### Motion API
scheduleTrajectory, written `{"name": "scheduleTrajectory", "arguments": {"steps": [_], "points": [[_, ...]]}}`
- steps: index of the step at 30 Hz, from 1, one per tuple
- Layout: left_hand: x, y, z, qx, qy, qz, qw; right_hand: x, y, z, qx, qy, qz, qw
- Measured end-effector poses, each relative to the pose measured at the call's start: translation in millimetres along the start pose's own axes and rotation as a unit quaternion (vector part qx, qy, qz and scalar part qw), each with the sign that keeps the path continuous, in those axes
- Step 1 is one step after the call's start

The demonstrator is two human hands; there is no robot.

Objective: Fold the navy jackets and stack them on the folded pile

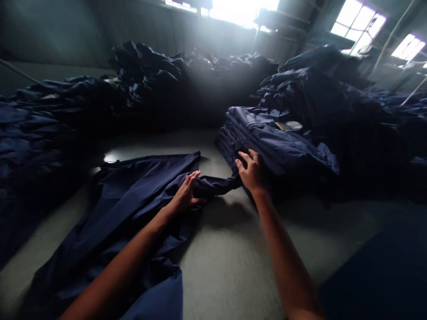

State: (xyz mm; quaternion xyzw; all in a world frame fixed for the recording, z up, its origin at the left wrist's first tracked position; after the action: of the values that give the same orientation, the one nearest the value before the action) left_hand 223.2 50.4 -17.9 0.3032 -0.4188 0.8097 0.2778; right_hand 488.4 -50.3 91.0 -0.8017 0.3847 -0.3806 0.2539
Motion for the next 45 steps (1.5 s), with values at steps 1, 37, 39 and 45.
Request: {"name": "scheduleTrajectory", "arguments": {"steps": [1,37,39,45], "points": [[7.7,-4,3,-0.009,0.024,-0.006,1.0,-3,5,-7,0.021,0.03,-0.002,0.999],[208.2,236,-53,0.448,-0.209,0.018,0.869,-142,116,-82,0.119,0.129,-0.352,0.919],[206.0,221,-36,0.403,-0.206,0.027,0.891,-156,119,-139,0.162,-0.01,-0.362,0.918],[190.4,206,15,0.311,-0.049,-0.078,0.946,-241,152,-244,0.115,-0.216,-0.471,0.847]]}}
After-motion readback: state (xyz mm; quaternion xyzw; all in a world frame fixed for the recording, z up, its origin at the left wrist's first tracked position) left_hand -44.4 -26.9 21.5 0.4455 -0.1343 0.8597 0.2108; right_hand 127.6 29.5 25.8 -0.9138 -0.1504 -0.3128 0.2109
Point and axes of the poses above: each hand's wrist, its own y-axis away from the middle knuckle, its own x-axis out of the back of the hand, z = x × y, the point moved 5 cm from there along -y, towards the middle knuckle
